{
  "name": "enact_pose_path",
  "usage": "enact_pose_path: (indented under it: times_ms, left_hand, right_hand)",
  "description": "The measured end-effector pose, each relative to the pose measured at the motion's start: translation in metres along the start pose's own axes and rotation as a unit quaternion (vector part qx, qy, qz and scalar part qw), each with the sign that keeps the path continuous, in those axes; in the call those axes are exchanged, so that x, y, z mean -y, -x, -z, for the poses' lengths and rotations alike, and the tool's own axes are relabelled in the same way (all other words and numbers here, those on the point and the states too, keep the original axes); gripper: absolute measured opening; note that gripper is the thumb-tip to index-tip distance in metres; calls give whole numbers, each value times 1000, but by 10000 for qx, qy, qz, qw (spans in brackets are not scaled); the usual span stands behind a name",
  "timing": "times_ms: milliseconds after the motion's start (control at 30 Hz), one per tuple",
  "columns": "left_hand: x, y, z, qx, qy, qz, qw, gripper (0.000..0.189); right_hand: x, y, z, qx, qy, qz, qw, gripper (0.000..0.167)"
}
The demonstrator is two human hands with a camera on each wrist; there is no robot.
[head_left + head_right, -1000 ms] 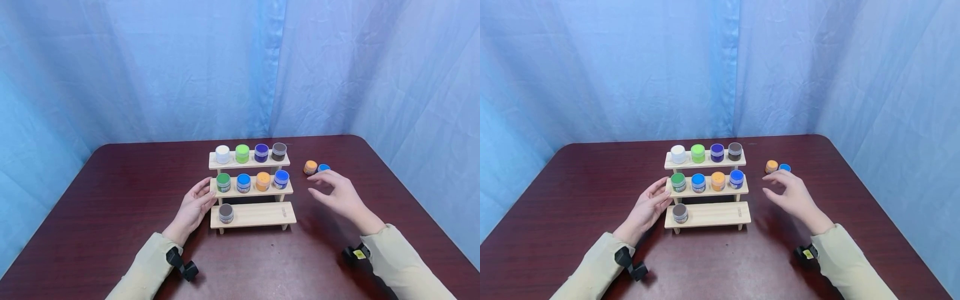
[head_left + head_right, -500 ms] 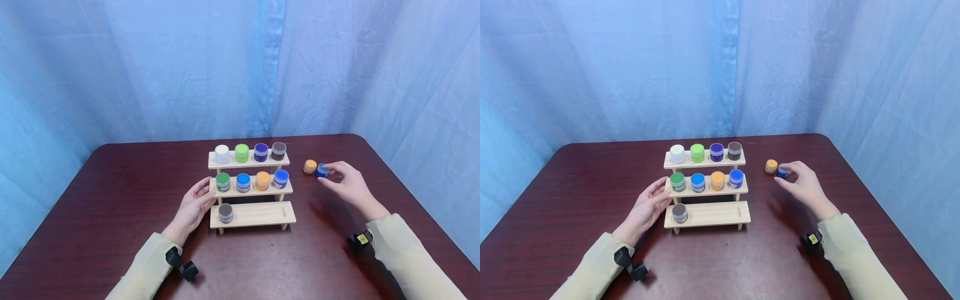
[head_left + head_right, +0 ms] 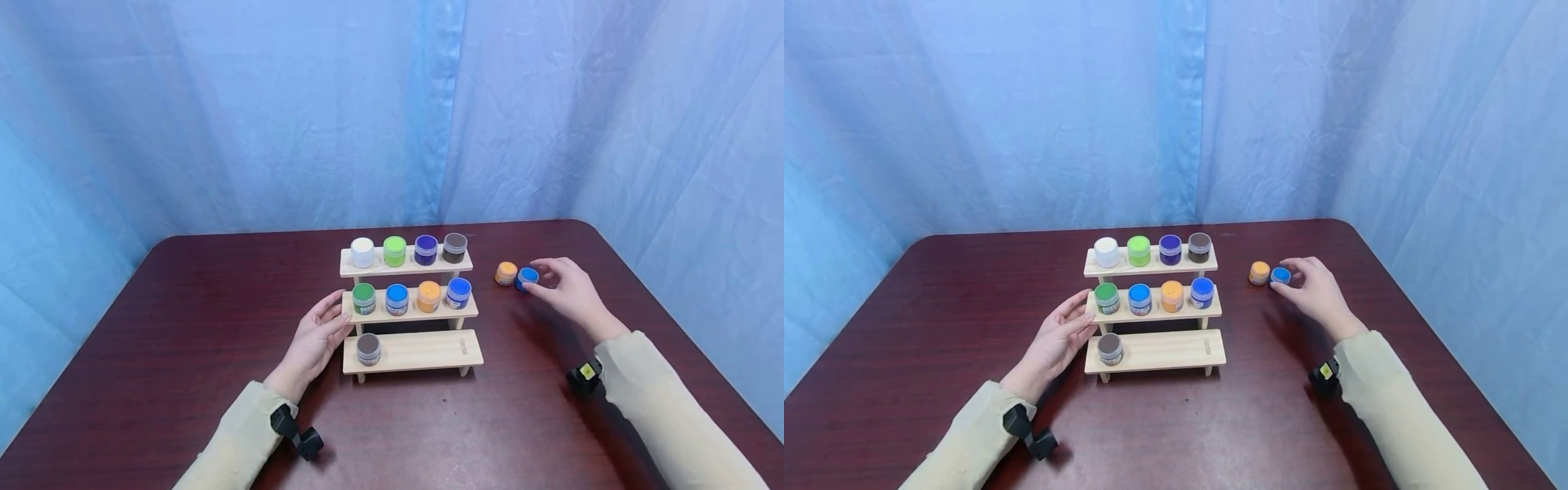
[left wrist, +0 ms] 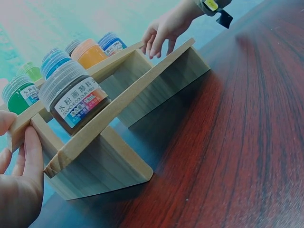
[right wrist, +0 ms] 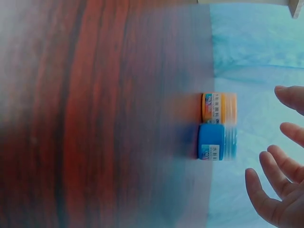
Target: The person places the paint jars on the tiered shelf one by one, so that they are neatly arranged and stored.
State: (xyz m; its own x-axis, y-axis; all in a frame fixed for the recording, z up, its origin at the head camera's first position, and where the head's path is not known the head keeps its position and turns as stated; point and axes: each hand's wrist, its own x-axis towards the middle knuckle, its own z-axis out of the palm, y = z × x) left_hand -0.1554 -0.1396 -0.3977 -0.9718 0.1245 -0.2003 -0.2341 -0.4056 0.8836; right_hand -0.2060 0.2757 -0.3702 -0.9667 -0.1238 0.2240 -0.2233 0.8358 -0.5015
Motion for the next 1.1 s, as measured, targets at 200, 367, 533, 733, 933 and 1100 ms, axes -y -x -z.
enact_pose_path:
  times_ms: [200, 367, 533, 733, 933, 1100]
  left_hand:
    - [-1, 0, 0, 29, 15, 7, 10000, 57]
    - [-1, 0, 0, 21, 30, 20, 10000, 58]
    - [0, 0, 0, 13, 21, 18, 10000, 57]
    - [0, 1, 0, -4, 35, -9, 10000, 57]
    - [0, 1, 0, -26, 23, -13, 10000, 57]
    - [0, 0, 0, -34, 6, -11, 10000, 57]
  right_hand:
    - [-4, -8, -2, 269, 160, -127, 9994, 47]
    - [-7, -13, -2, 406, 283, -161, 9986, 49]
    - [-9, -19, -3, 541, 363, -172, 9977, 50]
    - [-13, -25, -11, 741, 569, -220, 9954, 50]
    - [-16, -28, -15, 767, 559, -317, 9950, 48]
    - [-20, -29, -16, 752, 510, -368, 9952, 46]
